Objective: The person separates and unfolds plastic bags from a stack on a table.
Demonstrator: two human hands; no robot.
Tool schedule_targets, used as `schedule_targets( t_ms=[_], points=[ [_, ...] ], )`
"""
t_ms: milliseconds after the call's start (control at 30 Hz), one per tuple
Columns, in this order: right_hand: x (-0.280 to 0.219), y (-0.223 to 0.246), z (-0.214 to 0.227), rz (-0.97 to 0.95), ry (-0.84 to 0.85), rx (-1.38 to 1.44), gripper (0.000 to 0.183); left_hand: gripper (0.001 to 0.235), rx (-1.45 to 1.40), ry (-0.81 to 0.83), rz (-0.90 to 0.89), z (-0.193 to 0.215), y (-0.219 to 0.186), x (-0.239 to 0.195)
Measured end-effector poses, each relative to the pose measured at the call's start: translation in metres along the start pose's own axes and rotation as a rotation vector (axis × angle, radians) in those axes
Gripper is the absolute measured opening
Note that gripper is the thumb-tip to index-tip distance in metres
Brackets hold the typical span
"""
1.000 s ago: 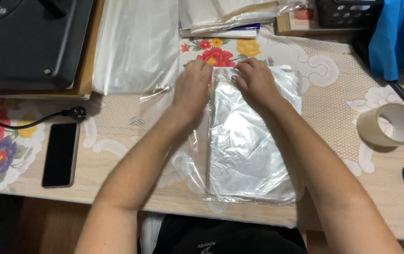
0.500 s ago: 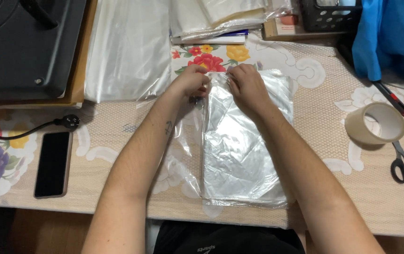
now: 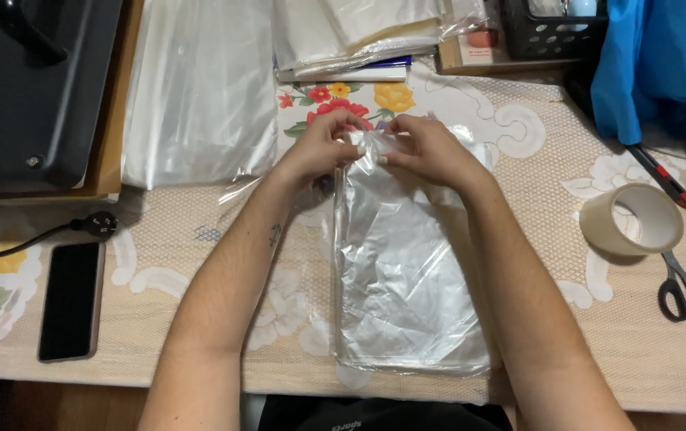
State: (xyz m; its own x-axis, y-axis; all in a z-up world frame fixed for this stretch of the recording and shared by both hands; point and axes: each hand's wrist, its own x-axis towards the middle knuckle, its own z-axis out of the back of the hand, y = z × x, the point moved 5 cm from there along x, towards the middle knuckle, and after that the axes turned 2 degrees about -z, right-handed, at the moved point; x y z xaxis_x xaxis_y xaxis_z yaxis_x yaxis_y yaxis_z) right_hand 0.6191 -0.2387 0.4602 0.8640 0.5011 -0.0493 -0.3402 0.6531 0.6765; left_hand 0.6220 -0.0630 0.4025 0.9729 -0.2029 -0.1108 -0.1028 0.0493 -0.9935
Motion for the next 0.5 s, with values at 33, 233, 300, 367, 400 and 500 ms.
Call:
schedule_targets(
  t_ms=[33, 233, 300, 367, 400, 500],
  points=[
    [0.001, 0.001, 0.000, 0.022, 0.029, -0.029, 0.034, 0.040, 0.027, -0.011, 0.005, 0.003, 0.010, 0.004],
    [0.025, -0.032, -0.017, -0.030, 0.039, -0.328, 0.027, 0.049, 0.324, -0.034, 0.045, 0.011, 0.042, 0.016],
    [0.026, -0.034, -0.015, -0.073, 0.062, -0.404, 0.033, 0.051, 0.546, -0.039, 0.054, 0.003, 0.029, 0.005],
    [0.024, -0.031, -0.004, -0.035, 0.007, -0.566, 0.031, 0.052, 1.154, -0.141, -0.256, -0.023, -0.028, -0.028],
    [0.016, -0.034, 0.000, -0.048, 0.015, -0.565, 0.031, 0.052, 1.146, -0.129, -0.252, -0.041, -0.016, -0.045],
    [-0.003, -0.036, 0.021, -0.024, 0.003, -0.525, 0.048, 0.031, 1.334, -0.220, -0.883, -0.103, -0.028, -0.118]
  ],
)
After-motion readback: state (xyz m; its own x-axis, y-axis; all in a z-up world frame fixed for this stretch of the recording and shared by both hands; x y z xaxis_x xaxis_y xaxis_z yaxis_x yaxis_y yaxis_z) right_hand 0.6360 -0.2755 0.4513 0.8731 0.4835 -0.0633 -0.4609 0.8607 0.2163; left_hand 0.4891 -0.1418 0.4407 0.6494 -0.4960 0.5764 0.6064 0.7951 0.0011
